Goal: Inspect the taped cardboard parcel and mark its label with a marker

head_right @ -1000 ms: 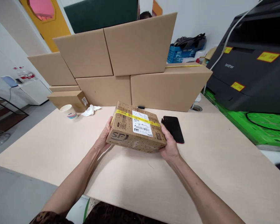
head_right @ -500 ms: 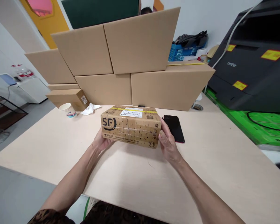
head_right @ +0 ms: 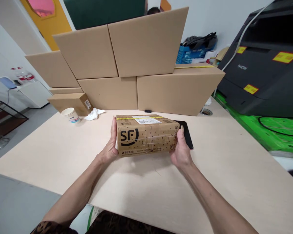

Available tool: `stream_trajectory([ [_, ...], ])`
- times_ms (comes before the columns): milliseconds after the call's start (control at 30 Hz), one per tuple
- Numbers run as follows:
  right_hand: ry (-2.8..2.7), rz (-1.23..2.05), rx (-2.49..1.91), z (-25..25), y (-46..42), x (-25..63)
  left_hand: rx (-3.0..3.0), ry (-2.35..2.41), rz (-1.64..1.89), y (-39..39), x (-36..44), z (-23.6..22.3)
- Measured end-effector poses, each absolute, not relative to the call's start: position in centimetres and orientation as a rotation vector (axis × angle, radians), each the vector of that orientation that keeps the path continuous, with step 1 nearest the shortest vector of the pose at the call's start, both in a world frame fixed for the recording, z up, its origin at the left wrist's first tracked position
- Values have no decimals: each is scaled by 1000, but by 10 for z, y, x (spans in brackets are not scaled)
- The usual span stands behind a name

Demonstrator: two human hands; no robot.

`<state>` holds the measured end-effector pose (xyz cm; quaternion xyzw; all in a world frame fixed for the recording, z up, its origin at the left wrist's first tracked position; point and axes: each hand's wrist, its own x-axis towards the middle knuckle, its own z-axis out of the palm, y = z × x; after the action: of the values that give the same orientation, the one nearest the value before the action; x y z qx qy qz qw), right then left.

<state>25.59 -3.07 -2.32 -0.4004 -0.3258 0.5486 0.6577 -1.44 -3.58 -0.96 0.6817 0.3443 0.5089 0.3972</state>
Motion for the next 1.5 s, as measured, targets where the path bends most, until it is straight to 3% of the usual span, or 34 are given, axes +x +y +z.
stream_trajectory([
  [200,-714,1272,-941,-31,-20,271,2119,909,1239,-36,-14,-5],
  [600,-783,1268,-926,-26,-29,267,2386,946,1560,-39,-16,-1],
  [1033,-923,1377,-908,-41,-49,273,1432,918,1461,-41,-8,-2],
  [1500,-918,1540,-916,-17,-46,261,910,758,1277,-30,-2,4],
])
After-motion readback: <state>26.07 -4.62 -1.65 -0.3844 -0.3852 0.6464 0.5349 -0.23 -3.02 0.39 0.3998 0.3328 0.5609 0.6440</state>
